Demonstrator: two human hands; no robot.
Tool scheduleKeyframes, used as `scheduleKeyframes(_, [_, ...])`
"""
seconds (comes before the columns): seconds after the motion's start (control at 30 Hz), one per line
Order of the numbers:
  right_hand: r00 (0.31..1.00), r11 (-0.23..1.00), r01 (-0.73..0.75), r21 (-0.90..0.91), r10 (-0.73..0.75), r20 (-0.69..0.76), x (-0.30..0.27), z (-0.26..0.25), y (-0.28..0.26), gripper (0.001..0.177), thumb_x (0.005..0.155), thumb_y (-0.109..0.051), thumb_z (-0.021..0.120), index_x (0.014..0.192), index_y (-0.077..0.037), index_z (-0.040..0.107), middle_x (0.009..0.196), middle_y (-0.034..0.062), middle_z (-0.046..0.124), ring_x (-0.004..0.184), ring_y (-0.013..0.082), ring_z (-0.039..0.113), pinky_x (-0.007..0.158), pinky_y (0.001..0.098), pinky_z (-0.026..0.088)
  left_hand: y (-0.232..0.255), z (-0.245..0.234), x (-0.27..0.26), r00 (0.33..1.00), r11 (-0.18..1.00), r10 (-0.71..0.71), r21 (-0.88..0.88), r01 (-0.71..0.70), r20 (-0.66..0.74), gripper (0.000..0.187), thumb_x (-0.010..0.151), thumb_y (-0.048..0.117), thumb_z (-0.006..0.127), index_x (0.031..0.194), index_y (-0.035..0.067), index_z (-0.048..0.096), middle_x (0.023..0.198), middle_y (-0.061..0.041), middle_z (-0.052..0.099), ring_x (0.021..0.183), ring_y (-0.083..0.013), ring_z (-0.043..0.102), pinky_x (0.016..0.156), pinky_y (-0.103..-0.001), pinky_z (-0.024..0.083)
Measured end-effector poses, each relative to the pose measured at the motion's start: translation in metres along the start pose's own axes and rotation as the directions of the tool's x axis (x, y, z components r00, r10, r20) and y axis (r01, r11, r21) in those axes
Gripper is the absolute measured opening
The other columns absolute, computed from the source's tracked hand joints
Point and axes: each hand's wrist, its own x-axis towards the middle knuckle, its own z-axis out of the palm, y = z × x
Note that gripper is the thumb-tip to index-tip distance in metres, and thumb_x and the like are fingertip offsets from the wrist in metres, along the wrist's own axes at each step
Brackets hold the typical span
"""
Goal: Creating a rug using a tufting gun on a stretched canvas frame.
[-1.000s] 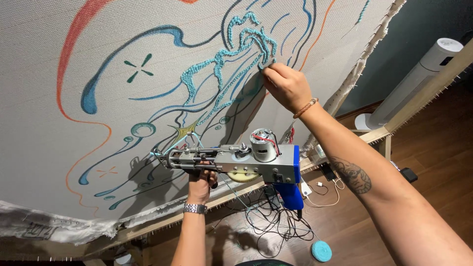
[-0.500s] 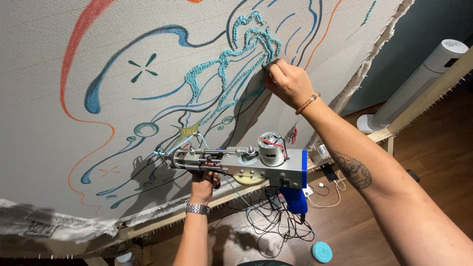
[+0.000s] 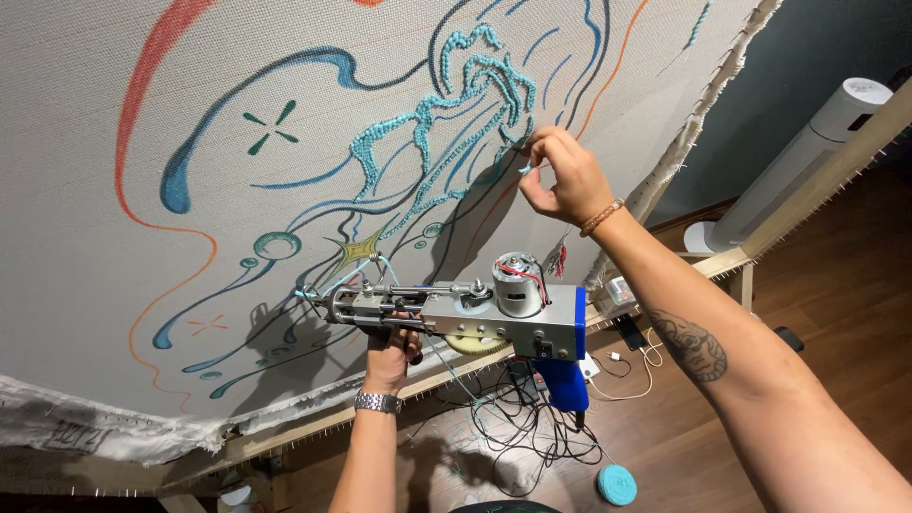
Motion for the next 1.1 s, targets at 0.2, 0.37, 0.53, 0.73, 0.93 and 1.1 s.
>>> scheduleKeyframes(0.2, [0.998,0.999,-0.044,0.008,0.045,-0.047,0.009,0.001,-0.017,0.010,0.078,-0.005,0.065,0.082,-0.008,0.057,0.082,0.0052,0.059,0.073,0.0214,0.062,0.066,0.0262,0.051,-0.009,-0.057,-0.007,1.000,1.000,-0.001,0.007,0.000,0.018,0.003,0.088,0.003,0.049,0.089,0.004,0.051,0.055,-0.007,0.036,0.036,-0.0182,0.039,0.028,-0.024,0.032])
scheduleKeyframes(0.37, [0.997,0.995,-0.071,-0.069,0.068,-0.048,0.012,0.004,-0.021,0.006,0.083,-0.006,0.065,0.086,-0.007,0.059,0.081,0.0061,0.058,0.073,0.0230,0.061,0.063,0.0293,0.052,-0.005,-0.064,-0.010,1.000,1.000,0.001,0.011,-0.002,0.029,0.004,0.087,0.002,0.048,0.089,0.004,0.051,0.054,-0.007,0.036,0.035,-0.0175,0.038,0.028,-0.024,0.032])
scheduleKeyframes(0.53, [0.995,0.988,-0.099,-0.117,0.096,-0.029,0.014,0.008,-0.025,0.006,0.084,-0.005,0.063,0.086,-0.008,0.058,0.078,0.0054,0.056,0.069,0.0238,0.060,0.060,0.0315,0.051,0.019,0.011,-0.009,0.999,1.000,0.001,0.013,-0.001,0.037,0.005,0.087,0.002,0.047,0.088,0.003,0.052,0.053,-0.007,0.036,0.035,-0.0168,0.038,0.028,-0.024,0.032])
scheduleKeyframes(0.73, [0.990,0.985,-0.137,-0.108,0.133,-0.045,0.009,0.010,-0.016,0.010,0.082,-0.003,0.061,0.083,-0.007,0.052,0.075,0.0066,0.054,0.068,0.0245,0.060,0.058,0.0321,0.050,0.028,0.029,-0.011,0.999,1.000,-0.006,0.013,0.005,0.052,0.006,0.087,0.001,0.047,0.088,0.003,0.052,0.052,-0.007,0.036,0.034,-0.0160,0.037,0.029,-0.024,0.033])
scheduleKeyframes(0.93, [0.976,0.981,-0.187,0.044,0.191,-0.107,0.000,0.011,-0.007,0.012,0.076,0.000,0.056,0.076,-0.008,0.047,0.073,0.0088,0.051,0.066,0.0283,0.055,0.060,0.0315,0.047,0.033,0.037,-0.007,0.997,1.000,-0.009,0.014,0.008,0.074,0.007,0.087,0.001,0.046,0.087,0.003,0.052,0.050,-0.007,0.035,0.033,-0.0152,0.037,0.029,-0.024,0.033])
scheduleKeyframes(1.1, [0.980,0.967,-0.191,0.166,0.196,-0.017,-0.005,0.000,-0.011,0.012,0.075,-0.003,0.055,0.066,-0.010,0.050,0.080,0.0049,0.062,0.074,0.0234,0.061,0.067,0.0299,0.047,0.038,0.038,-0.008,0.997,1.000,-0.004,0.022,0.002,0.083,0.008,0.087,0.001,0.045,0.086,0.003,0.053,0.049,-0.007,0.035,0.032,-0.0145,0.036,0.030,-0.024,0.033])
